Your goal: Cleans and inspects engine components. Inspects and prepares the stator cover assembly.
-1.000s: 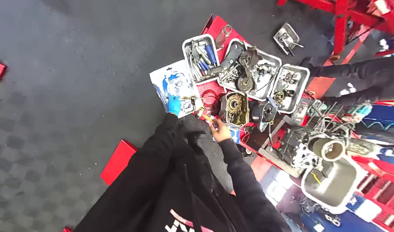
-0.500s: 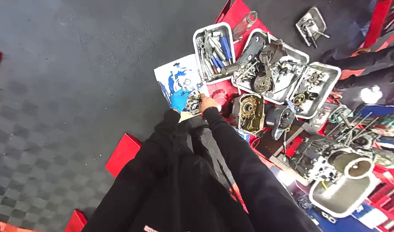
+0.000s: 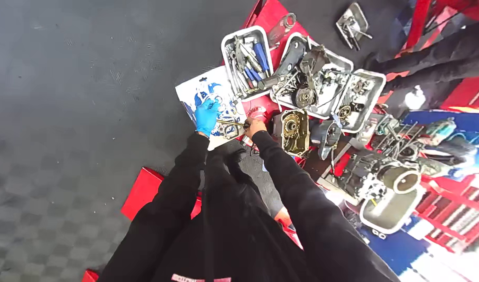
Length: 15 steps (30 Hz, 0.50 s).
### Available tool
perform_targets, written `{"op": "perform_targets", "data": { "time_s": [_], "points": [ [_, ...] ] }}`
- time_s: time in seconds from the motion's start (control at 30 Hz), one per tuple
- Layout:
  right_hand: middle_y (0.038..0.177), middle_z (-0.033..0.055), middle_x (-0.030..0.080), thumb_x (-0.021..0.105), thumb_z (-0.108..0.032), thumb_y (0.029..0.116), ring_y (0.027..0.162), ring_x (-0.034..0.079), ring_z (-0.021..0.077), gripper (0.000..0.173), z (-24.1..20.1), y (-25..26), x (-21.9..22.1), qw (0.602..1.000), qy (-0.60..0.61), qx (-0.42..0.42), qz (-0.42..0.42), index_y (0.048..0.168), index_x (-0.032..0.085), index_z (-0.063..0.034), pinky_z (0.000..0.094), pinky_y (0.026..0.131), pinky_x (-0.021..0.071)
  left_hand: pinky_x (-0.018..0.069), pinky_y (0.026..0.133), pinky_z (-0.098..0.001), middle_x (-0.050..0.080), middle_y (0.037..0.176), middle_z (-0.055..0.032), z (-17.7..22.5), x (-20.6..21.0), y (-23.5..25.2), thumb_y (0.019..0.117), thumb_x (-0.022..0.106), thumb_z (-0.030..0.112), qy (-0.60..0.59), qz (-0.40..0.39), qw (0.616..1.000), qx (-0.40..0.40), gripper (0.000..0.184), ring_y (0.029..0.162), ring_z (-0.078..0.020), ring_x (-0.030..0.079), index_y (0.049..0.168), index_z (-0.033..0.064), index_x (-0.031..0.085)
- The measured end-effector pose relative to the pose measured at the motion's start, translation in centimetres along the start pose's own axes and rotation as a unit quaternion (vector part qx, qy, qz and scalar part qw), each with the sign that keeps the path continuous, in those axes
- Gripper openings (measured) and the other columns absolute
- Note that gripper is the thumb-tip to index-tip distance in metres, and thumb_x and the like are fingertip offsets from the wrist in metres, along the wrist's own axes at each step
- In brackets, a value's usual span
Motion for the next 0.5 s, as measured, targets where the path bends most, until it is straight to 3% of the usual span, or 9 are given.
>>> {"op": "perform_targets", "data": {
  "time_s": [0.1, 0.23, 0.37, 0.5],
  "points": [
    [0.120, 0.0241, 0.070, 0.075, -0.016, 0.0840, 0.113, 0.066, 0.0456, 0.048, 0.4, -2.0, -0.6, 0.998, 0.052, -0.019, -0.006, 0.132, 0.068, -0.0185, 0.0671, 0.094, 0.0515, 0.0637, 0.073, -0.0434, 0.073, 0.114, -0.0105, 1.4, -1.1, -1.2, 0.1052, 0.059, 0.031, -0.037, 0.003, 0.999, 0.025, 0.029, 0.080, -0.0231, 0.074, 0.126, 0.0121, 0.067],
    [0.116, 0.0212, 0.072, 0.071, -0.016, 0.0869, 0.110, 0.068, 0.0422, 0.043, 3.6, -5.7, -1.5, 0.996, 0.091, 0.001, 0.009, 0.130, 0.069, -0.0198, 0.0659, 0.094, 0.0527, 0.0652, 0.073, -0.0374, 0.076, 0.107, -0.0084, 3.7, -1.8, -2.0, 0.1057, 0.058, 0.022, -0.066, 0.027, 0.997, 0.036, 0.026, 0.077, -0.0184, 0.075, 0.121, 0.0045, 0.068],
    [0.122, 0.0174, 0.072, 0.066, -0.016, 0.0899, 0.115, 0.067, 0.0390, 0.047, 8.0, -11.0, -3.3, 0.991, 0.128, 0.033, 0.030, 0.137, 0.066, -0.0207, 0.0633, 0.100, 0.0506, 0.0643, 0.067, -0.0339, 0.075, 0.097, -0.0090, 4.4, -3.7, -3.5, 0.1045, 0.058, 0.019, -0.003, 0.075, 0.996, 0.051, 0.025, 0.070, -0.0137, 0.072, 0.117, 0.0000, 0.069],
    [0.104, 0.0146, 0.076, 0.069, -0.018, 0.0897, 0.097, 0.072, 0.0330, 0.051, 12.9, -15.4, -6.0, 0.973, 0.204, 0.077, 0.078, 0.140, 0.063, -0.0210, 0.0580, 0.093, 0.0546, 0.0614, 0.062, -0.0320, 0.073, 0.100, -0.0096, 5.7, -5.6, -5.4, 0.1032, 0.061, 0.020, 0.010, 0.113, 0.992, 0.052, 0.028, 0.067, -0.0110, 0.068, 0.120, -0.0008, 0.069]
  ]
}}
Point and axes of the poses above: each hand's wrist, its own y-axis towards the middle knuckle, its own x-axis out of the palm, z = x × y, the point moved 7 cm from there along y, towards the middle knuckle
